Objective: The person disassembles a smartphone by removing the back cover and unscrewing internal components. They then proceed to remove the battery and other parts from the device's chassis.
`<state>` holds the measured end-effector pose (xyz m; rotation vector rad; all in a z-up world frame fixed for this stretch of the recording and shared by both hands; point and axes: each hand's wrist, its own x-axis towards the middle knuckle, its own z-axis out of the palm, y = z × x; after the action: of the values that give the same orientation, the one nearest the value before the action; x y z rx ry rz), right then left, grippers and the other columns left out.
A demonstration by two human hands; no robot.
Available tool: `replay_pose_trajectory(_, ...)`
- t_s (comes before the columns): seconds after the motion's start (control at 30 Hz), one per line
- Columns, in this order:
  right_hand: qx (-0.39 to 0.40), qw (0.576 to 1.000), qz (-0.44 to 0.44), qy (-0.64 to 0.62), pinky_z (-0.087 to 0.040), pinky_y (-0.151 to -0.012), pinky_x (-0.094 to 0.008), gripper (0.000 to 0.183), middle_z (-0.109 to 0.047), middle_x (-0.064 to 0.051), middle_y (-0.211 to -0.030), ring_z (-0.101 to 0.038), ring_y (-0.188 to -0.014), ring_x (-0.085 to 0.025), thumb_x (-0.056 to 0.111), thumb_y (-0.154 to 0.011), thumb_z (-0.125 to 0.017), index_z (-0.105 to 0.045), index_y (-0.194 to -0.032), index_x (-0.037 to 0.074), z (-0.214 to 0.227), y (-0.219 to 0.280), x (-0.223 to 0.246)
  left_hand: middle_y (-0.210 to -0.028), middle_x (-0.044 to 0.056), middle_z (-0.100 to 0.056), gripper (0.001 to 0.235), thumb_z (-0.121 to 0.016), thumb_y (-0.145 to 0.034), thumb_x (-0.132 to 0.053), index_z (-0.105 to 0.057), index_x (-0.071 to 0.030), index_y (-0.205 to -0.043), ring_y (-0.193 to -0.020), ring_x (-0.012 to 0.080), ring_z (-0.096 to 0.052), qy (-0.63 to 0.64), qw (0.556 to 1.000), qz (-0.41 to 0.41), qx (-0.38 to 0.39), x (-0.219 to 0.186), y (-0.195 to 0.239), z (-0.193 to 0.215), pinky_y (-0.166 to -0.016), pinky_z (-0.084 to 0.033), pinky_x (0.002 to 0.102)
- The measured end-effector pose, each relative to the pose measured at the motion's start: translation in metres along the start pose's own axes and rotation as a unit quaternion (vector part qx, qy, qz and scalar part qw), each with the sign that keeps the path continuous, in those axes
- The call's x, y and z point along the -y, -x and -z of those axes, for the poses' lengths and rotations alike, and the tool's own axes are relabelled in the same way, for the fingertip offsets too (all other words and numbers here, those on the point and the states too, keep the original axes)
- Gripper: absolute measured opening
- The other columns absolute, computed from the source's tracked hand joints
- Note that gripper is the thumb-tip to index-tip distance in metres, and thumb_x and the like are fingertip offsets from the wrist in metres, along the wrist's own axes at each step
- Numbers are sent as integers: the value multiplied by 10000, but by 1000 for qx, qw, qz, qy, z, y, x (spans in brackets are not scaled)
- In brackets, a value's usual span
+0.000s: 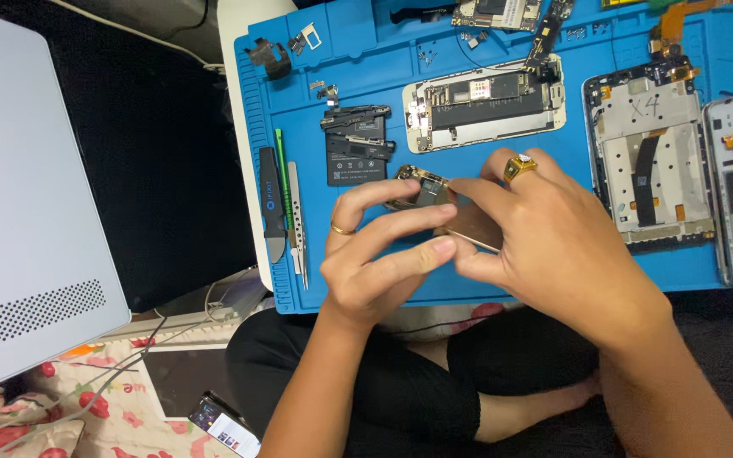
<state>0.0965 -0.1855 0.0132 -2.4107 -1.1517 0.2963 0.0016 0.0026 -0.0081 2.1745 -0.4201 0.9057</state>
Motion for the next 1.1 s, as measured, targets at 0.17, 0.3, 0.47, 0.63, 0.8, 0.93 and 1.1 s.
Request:
replay_pose_trajectory(0.17,5,1000,-1,9,-532,-766,-542,462,-585,-102,-1039,-562,-946,-387,424,-911,-697,-720,-1287,156,0,0,-1,-1151,105,-775,79,-668,-1083,-137,-706,-167,-1145,-1071,391,-726,-6,1000,-2,-4,-2,-1,-1,-912,-636,495)
replay_pose_trajectory(0.3,-20,1000,9,9,-539,-774,-542,439,-595,-117,-1027,-573,-933,-388,364,-912,-692,-732,-1290,143,-1,0,0,-1200,108,-772,84,-604,-1117,-134,-662,-169,-1166,-1144,447,-748,5,1000,-4,1,2,-5,0,-993,-634,516)
replay_pose_trajectory(0.47,3,1000,-8,6,-547,-750,-557,461,-592,-109,-1040,-567,-956,-386,405,-926,-698,-726,-1312,154,0,-1,0,-1175,134,-771,96,-618,-1111,-119,-658,-154,-1190,-1114,433,-736,1,1000,1,5,2,-4,3,-969,-639,510)
replay_pose_trajectory(0.63,-15,1000,7,5,-543,-770,-557,455,-592,-119,-1021,-574,-947,-397,369,-927,-701,-724,-1318,138,1,-2,2,-1220,148,-763,123,-652,-1102,-122,-626,-160,-1216,-1167,465,-732,4,1000,-4,11,5,-6,6,-1034,-660,503)
replay_pose_trajectory(0.8,30,999,-39,8,-549,-702,-570,503,-594,-86,-1022,-549,-929,-370,395,-905,-701,-712,-1352,164,2,-2,3,-1151,195,-761,169,-679,-1082,-22,-614,-77,-1229,-1000,386,-829,10,1000,9,-25,1,-2,7,-881,-693,437)
replay_pose_trajectory(0.93,18,999,-38,17,-566,-677,-559,500,-605,-96,-1082,-579,-965,-368,375,-878,-734,-723,-1328,157,-1,-1,3,-1172,160,-755,372,-747,-1009,56,-632,-116,-1319,-1070,344,-805,128,984,63,-104,2,7,24,-963,-735,482)
replay_pose_trajectory(1.1,78,991,-52,94,-572,-737,-526,695,-588,-95,-1194,-555,-1083,-374,504,-859,-756,-647,-1461,176,1,0,13,-994,171,-680,556,-748,-1050,-219,-436,-72,-1486,-774,305,-750,126,860,329,-369,20,5,54,-594,-628,347)
